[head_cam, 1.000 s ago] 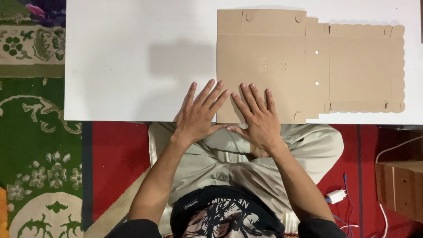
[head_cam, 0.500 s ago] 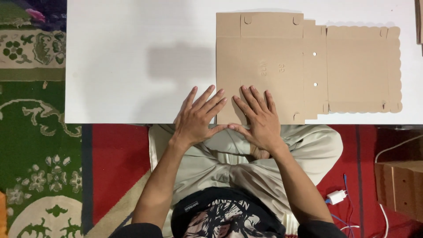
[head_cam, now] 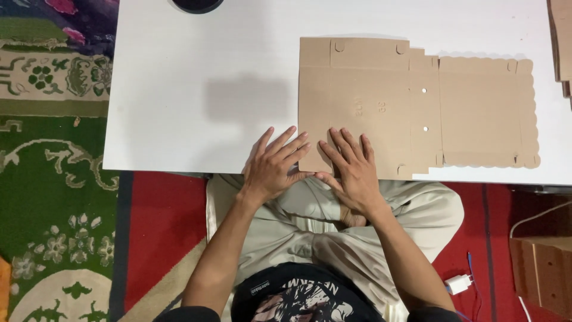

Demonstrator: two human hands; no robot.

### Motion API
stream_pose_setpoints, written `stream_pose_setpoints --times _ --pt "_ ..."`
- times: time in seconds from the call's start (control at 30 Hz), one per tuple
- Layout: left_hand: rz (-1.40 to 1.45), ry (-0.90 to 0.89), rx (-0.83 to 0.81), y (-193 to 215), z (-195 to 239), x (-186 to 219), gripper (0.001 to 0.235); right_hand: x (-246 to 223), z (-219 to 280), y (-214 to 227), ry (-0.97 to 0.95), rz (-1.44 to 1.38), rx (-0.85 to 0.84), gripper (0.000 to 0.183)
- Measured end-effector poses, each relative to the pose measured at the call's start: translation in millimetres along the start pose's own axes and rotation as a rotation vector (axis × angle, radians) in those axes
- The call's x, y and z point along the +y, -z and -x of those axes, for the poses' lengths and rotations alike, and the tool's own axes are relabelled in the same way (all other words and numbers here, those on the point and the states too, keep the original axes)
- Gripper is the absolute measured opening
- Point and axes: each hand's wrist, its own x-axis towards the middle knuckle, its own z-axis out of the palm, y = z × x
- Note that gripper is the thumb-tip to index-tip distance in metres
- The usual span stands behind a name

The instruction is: The person sits on the floor and assembles a flat cardboard piece by folding its flaps and pressing them into place. They repeatedly smooth the folded edges with their hands to secure the shape.

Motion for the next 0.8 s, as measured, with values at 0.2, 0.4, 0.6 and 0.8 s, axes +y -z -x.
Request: stream_pose_setpoints --times 0.2,0.4,0.6,0.8 --pt "0.032 0.043 0.014 -0.3 -2.6 1.7 0.054 -3.2 -4.2 2.3 -0.036 -0.05 -0.001 0.062" --pt "0.038 0.087 0.003 -2.7 -5.4 1.7 0.046 -2.5 -7.9 -2.3 -0.035 -0.067 0.051 0.053" --pt "0.034 0.104 0.077 -8.4 -11.2 4.1 0.039 -5.1 -13.7 -0.9 -0.035 -0.156 0.128 0.042" --pt "0.045 0.118 0.133 -15.6 -15.3 3.3 0.033 -0.9 -19.6 -10.6 -0.032 -0.215 0.211 0.035"
